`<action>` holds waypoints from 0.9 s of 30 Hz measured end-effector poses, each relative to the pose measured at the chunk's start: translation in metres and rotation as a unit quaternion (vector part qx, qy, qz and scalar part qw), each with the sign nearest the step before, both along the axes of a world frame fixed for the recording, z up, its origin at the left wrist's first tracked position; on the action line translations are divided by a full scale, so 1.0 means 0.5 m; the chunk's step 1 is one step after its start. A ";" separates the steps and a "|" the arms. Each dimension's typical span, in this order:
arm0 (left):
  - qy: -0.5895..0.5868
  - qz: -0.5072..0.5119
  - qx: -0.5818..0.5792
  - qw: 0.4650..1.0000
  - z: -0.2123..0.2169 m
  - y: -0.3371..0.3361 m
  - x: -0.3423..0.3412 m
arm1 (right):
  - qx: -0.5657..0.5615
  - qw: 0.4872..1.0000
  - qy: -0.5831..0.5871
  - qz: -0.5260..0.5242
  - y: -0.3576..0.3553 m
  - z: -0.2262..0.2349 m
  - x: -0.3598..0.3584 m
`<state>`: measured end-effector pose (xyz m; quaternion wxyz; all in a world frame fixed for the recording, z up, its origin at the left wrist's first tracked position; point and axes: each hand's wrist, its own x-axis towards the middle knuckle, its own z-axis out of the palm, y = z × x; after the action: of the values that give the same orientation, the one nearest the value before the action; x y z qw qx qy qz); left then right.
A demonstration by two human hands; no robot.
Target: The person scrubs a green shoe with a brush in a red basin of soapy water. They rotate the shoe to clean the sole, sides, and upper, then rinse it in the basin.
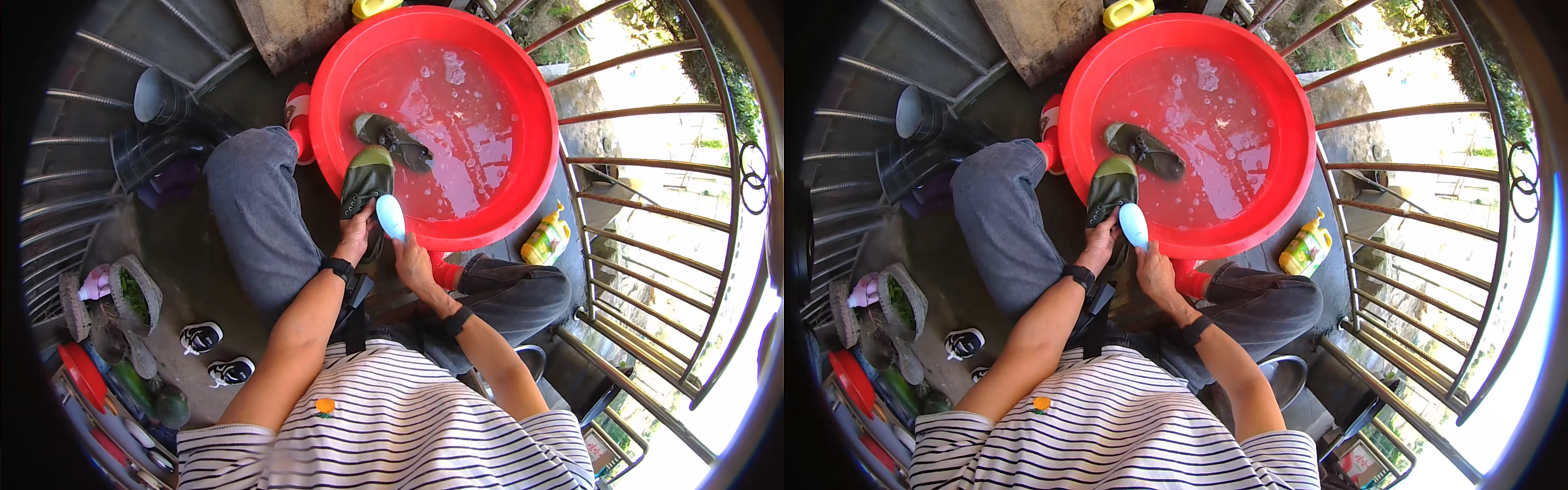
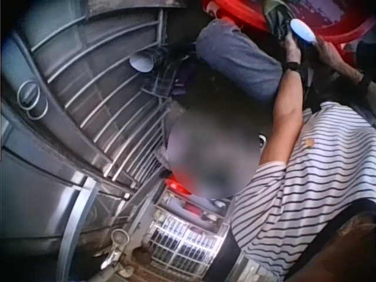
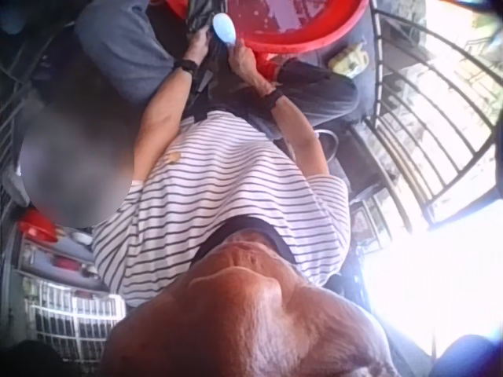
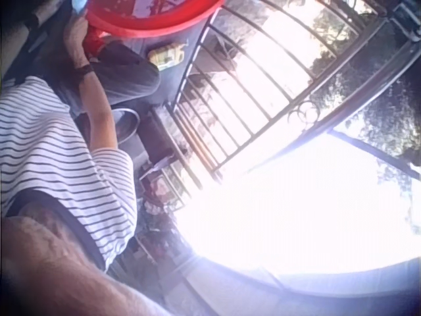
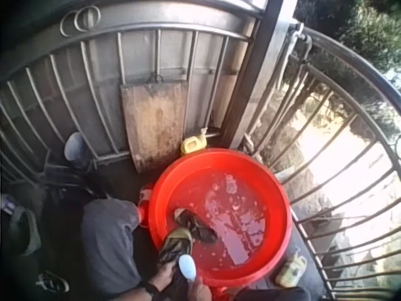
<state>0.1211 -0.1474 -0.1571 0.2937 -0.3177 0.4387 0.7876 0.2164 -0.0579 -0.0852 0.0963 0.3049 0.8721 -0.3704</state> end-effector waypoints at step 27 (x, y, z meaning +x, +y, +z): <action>-0.030 -0.027 0.005 0.999 0.006 0.001 -0.018 | -0.012 1.000 -0.011 -0.001 0.035 -0.015 -0.060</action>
<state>0.1121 -0.1470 -0.1539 0.3294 -0.3279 0.4344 0.7715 0.1863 -0.0403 -0.0930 0.1088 0.3085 0.8661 -0.3780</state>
